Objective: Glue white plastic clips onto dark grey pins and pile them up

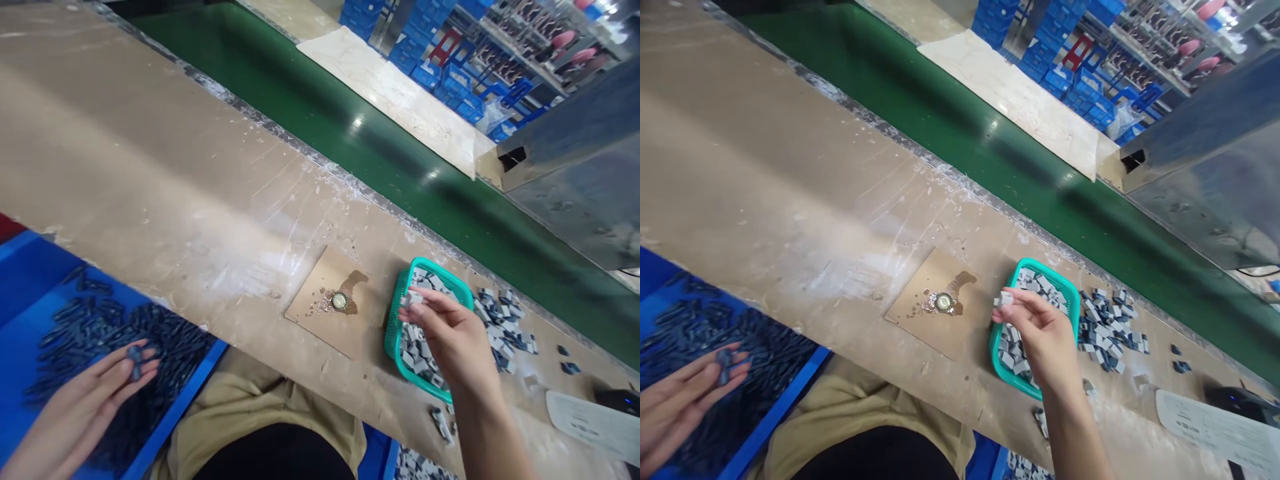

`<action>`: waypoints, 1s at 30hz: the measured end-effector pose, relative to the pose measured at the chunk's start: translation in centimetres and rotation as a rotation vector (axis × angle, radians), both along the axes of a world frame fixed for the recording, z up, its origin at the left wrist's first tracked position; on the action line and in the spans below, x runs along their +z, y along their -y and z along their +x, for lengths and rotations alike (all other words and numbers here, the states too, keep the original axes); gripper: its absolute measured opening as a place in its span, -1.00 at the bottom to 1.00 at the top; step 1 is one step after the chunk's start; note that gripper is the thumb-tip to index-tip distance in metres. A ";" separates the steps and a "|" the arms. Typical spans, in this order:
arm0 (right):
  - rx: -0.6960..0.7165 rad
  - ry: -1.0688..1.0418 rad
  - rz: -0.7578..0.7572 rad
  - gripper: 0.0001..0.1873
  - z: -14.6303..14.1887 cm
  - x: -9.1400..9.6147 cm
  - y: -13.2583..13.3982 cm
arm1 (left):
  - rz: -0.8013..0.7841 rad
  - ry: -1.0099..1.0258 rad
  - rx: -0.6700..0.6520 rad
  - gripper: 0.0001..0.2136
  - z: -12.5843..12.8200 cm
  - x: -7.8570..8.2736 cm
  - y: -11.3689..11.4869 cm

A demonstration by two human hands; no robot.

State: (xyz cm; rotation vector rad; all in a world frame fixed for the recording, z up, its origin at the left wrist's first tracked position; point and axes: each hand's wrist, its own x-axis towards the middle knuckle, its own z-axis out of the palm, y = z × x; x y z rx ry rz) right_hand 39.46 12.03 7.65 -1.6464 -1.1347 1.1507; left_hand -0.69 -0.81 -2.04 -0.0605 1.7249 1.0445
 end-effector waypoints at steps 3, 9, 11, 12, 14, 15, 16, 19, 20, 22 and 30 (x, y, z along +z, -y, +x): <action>0.203 0.296 0.106 -0.72 -2.4 -1.0 0.6 | 0.086 0.150 0.074 -0.60 3.0 2.2 -0.9; 0.486 0.747 0.290 -0.75 -5.3 -2.6 0.5 | 0.196 0.315 -0.128 -0.59 7.6 3.1 -1.2; 0.509 0.778 0.293 -0.73 -5.7 -3.0 0.3 | 0.227 0.359 -0.144 -0.63 8.7 3.4 -1.5; 0.520 0.783 0.294 -0.73 -5.8 -3.2 0.2 | 0.244 0.373 -0.145 -0.65 9.1 3.5 -1.6; 0.534 0.784 0.293 -0.72 -5.8 -3.2 0.1 | 0.269 0.405 -0.131 -0.69 10.0 3.9 -1.9; 0.524 0.778 0.287 -0.71 -5.8 -3.1 0.1 | 0.276 0.431 -0.125 -0.70 10.4 4.1 -2.0; 0.497 0.763 0.273 -0.71 -5.8 -3.0 0.2 | 0.281 0.456 -0.116 -0.71 10.7 4.4 -2.1; 0.350 0.580 0.133 -0.68 -5.7 -2.0 0.6 | 0.338 0.465 -0.072 -0.72 11.6 5.0 -2.5; 0.306 0.472 0.063 -0.67 -5.7 -1.7 0.7 | 0.378 0.473 -0.066 -0.71 11.8 5.1 -2.7; 0.262 0.249 -0.067 -0.67 -5.8 -0.9 0.9 | 0.462 0.547 -0.074 -0.74 12.4 5.3 -3.2; 0.343 0.157 0.147 -0.80 -6.8 0.9 3.4 | 0.454 0.758 -0.126 -0.78 15.2 5.8 -5.5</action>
